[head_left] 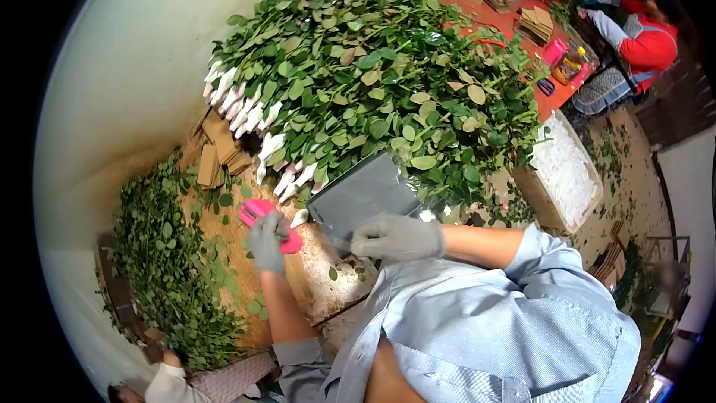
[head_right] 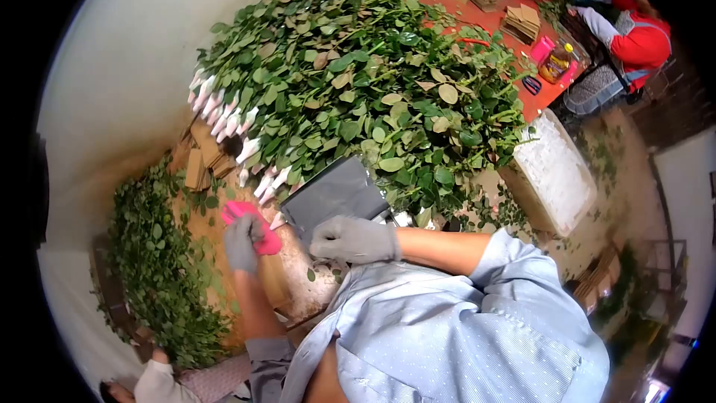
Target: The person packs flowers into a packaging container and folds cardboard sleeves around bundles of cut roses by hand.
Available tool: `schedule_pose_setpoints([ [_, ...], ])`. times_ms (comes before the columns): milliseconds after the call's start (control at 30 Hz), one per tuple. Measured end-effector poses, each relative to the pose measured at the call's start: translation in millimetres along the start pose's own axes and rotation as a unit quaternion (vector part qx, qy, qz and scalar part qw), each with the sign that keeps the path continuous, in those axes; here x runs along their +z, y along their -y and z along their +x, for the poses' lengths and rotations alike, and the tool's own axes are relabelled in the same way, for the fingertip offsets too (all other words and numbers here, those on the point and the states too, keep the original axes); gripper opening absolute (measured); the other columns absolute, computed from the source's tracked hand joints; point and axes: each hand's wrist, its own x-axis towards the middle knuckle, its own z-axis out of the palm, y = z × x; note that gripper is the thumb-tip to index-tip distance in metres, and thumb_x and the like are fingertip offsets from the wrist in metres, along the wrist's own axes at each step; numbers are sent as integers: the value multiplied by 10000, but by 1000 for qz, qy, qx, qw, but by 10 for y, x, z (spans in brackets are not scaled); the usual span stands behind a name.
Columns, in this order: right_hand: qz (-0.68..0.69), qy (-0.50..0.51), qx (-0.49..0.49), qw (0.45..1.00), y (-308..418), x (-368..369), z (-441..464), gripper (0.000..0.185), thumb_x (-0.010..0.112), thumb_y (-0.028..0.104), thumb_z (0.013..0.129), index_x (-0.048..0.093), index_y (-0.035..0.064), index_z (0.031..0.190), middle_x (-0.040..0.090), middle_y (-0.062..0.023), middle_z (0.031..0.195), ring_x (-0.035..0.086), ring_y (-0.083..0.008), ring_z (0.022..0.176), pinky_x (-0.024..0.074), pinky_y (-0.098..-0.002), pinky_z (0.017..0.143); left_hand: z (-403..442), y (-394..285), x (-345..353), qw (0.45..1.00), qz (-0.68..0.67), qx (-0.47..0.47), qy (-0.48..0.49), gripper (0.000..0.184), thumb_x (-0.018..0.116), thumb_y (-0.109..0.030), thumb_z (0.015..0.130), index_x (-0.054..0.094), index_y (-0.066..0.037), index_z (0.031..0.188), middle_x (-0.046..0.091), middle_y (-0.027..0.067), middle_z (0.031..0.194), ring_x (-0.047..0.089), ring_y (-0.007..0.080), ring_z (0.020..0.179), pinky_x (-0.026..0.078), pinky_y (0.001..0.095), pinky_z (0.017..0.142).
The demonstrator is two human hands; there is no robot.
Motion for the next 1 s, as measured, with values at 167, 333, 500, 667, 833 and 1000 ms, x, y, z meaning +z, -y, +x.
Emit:
schedule_pose_setpoints([
  [167, -67, -133, -150, 977, 50, -313, -403, 338, 541, 278, 1003, 658, -27, 916, 651, -139, 856, 632, -242, 782, 511, -352, 743, 255, -559, 1057, 980, 76, 6, 185, 309, 666, -286, 923, 713, 17, 880, 681, 54, 794, 583, 92, 634, 441, 235, 570],
  [333, 50, -267, -66, 960, 222, -755, -597, 357, 540, 300, 1002, 675, 2, 859, 655, -58, 780, 591, -139, 729, 488, -299, 684, 647, -547, 2015, 932, 184, 6, 311, 304, 689, -248, 888, 750, 45, 944, 735, 81, 824, 641, 107, 668, 499, 251, 621],
  [500, 64, -284, -32, 956, 131, -1131, -465, 467, 499, 402, 1028, 644, 10, 820, 588, -46, 752, 528, -123, 701, 463, -291, 678, 1114, -125, 2467, 814, 444, 83, 365, 353, 727, -262, 807, 753, 50, 971, 754, 134, 872, 676, 196, 708, 542, 333, 698],
  [667, 5, -292, -28, 956, -126, -1119, -538, 356, 547, 310, 973, 645, 2, 825, 638, -150, 761, 604, -285, 696, 490, -367, 671, 1165, -3, 2500, 779, 469, 53, 413, 303, 730, -278, 852, 751, 23, 880, 732, 109, 805, 631, 174, 701, 516, 337, 655],
  [833, -40, -229, -21, 972, -678, -785, -865, 230, 572, 210, 951, 650, 0, 896, 671, -161, 842, 611, -299, 728, 498, -398, 697, 1200, 12, 2570, 726, 561, 59, 393, 403, 732, -371, 829, 749, 8, 966, 745, 156, 908, 684, 264, 825, 532, 360, 794],
  [1000, 6, -226, 68, 972, -755, -598, -997, 237, 582, 203, 961, 637, -9, 869, 672, -158, 818, 614, -298, 715, 499, -393, 692, 688, -296, 2661, 744, 600, 177, 237, 285, 735, -327, 825, 742, -59, 922, 736, 174, 973, 688, 372, 946, 534, 424, 862],
])
